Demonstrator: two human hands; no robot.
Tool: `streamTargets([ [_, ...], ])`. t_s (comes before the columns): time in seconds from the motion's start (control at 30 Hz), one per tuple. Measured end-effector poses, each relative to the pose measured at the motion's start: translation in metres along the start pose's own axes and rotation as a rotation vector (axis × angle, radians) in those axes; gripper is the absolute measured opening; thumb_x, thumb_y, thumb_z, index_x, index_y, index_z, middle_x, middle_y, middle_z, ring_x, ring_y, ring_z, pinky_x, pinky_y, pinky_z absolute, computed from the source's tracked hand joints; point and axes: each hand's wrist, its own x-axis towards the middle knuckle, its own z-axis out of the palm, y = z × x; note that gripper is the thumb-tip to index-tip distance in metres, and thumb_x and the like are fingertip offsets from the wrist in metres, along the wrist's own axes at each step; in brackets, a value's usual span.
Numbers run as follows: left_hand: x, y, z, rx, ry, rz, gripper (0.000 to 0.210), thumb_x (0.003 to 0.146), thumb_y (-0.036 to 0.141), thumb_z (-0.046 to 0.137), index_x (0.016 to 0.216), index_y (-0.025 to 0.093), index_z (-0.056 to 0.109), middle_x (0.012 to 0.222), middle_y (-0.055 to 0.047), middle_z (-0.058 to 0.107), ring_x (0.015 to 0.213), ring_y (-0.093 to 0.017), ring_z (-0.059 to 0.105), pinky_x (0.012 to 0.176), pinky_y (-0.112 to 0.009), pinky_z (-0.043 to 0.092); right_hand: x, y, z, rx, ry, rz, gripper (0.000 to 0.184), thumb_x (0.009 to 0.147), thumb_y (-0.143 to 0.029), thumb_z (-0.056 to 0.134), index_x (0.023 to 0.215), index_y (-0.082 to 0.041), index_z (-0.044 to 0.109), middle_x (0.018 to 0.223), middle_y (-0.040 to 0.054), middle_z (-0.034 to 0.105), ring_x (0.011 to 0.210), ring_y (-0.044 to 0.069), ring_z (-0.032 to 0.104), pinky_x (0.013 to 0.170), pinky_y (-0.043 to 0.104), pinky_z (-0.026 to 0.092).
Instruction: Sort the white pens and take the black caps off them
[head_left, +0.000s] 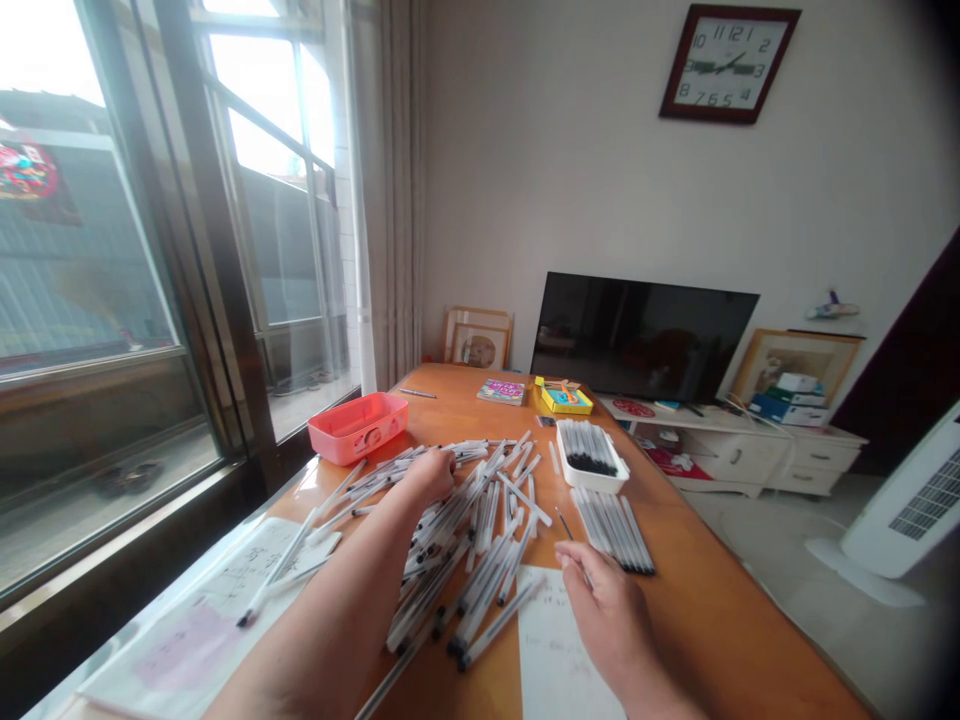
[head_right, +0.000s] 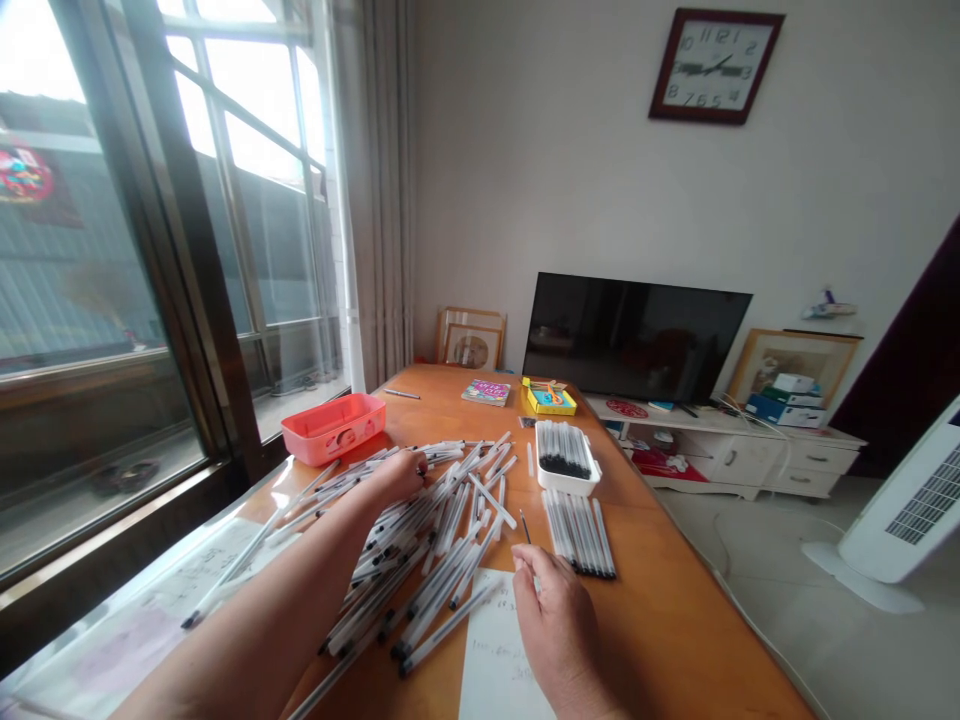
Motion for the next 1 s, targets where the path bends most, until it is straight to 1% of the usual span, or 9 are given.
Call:
streamTargets([
  [0.2, 0.004, 0.001, -0.001, -0.042, -0.002, -0.032, 0.018, 0.070, 0.023, 0.069, 0.086, 0.022, 0.075, 0.090, -0.006, 0.076, 0.085, -0.021, 0.067, 0.074, -0.025, 0.048, 0.000, -0.003, 0.000, 0.019, 0.017, 0.012, 0.034, 0.097, -0.038, 0.046, 0.102, -0.022, 0.075, 0.100, 0.0098, 0.077, 0.094, 0.025, 0.072, 0.084, 0.034, 0.057],
  [0.43, 0.005, 0.002, 0.001, -0.097, 0.033, -0.076, 0.018, 0.066, 0.027, 0.074, 0.082, 0.019, 0.075, 0.085, -0.006, 0.075, 0.081, -0.021, 0.067, 0.069, -0.025, 0.045, 0.001, -0.006, -0.001, 0.026, 0.012, 0.025, 0.034, 0.098, -0.037, 0.045, 0.102, -0.021, 0.075, 0.099, 0.0104, 0.076, 0.093, 0.025, 0.071, 0.084, 0.034, 0.056],
  [0.53, 0.004, 0.005, -0.003, -0.116, 0.065, -0.101, 0.013, 0.071, 0.025, 0.069, 0.082, 0.019, 0.075, 0.081, -0.005, 0.075, 0.078, -0.019, 0.066, 0.068, -0.024, 0.044, 0.001, -0.008, -0.003, 0.022, 0.017, 0.023, 0.033, 0.098, -0.036, 0.045, 0.103, -0.021, 0.074, 0.099, 0.0097, 0.076, 0.093, 0.024, 0.071, 0.084, 0.033, 0.055],
  [0.67, 0.002, 0.015, -0.021, -0.137, 0.122, -0.104, 0.017, 0.079, 0.020, 0.059, 0.083, 0.018, 0.075, 0.078, -0.006, 0.074, 0.077, -0.019, 0.065, 0.068, -0.024, 0.043, 0.001, -0.008, -0.005, 0.011, 0.022, 0.012, 0.031, 0.098, -0.034, 0.046, 0.103, -0.022, 0.074, 0.099, 0.0085, 0.076, 0.094, 0.024, 0.071, 0.084, 0.032, 0.055],
  [0.73, -0.002, 0.027, -0.031, -0.154, 0.148, -0.081, 0.019, 0.080, 0.020, 0.057, 0.086, 0.018, 0.075, 0.080, -0.005, 0.074, 0.079, -0.018, 0.065, 0.069, -0.024, 0.043, 0.002, -0.006, -0.005, 0.010, 0.025, 0.009, 0.031, 0.098, -0.033, 0.046, 0.104, -0.022, 0.074, 0.099, 0.0083, 0.076, 0.094, 0.023, 0.071, 0.084, 0.031, 0.054],
  [0.83, -0.019, 0.056, -0.042, -0.185, 0.165, -0.006, 0.020, 0.081, 0.021, 0.057, 0.091, 0.019, 0.075, 0.085, -0.004, 0.074, 0.082, -0.017, 0.064, 0.072, -0.024, 0.043, 0.003, -0.003, -0.004, 0.001, 0.030, 0.005, 0.031, 0.097, -0.032, 0.046, 0.105, -0.021, 0.074, 0.099, 0.0083, 0.076, 0.093, 0.023, 0.070, 0.084, 0.032, 0.054],
  [0.87, -0.028, 0.068, -0.042, -0.199, 0.161, 0.041, 0.019, 0.080, 0.021, 0.058, 0.089, 0.020, 0.074, 0.086, -0.003, 0.074, 0.082, -0.017, 0.064, 0.073, -0.024, 0.044, 0.003, -0.002, -0.004, -0.003, 0.033, 0.002, 0.030, 0.097, -0.031, 0.046, 0.105, -0.021, 0.074, 0.098, 0.0083, 0.076, 0.092, 0.023, 0.070, 0.084, 0.032, 0.054],
  [0.93, -0.053, 0.094, -0.038, -0.259, 0.165, 0.212, 0.018, 0.077, 0.017, 0.058, 0.085, 0.019, 0.073, 0.087, -0.004, 0.073, 0.083, -0.018, 0.063, 0.075, -0.026, 0.045, 0.004, -0.001, -0.005, -0.009, 0.037, 0.000, 0.031, 0.096, -0.031, 0.046, 0.106, -0.020, 0.073, 0.099, 0.0086, 0.076, 0.093, 0.024, 0.070, 0.084, 0.032, 0.054],
  [1.0, -0.082, 0.117, -0.027, -0.290, 0.085, 0.349, 0.018, 0.075, 0.014, 0.057, 0.080, 0.020, 0.072, 0.089, -0.005, 0.071, 0.083, -0.018, 0.063, 0.076, -0.026, 0.046, 0.004, 0.000, -0.006, -0.016, 0.043, 0.005, 0.032, 0.096, -0.030, 0.045, 0.107, -0.020, 0.073, 0.102, 0.0092, 0.076, 0.095, 0.024, 0.070, 0.084, 0.032, 0.054],
])
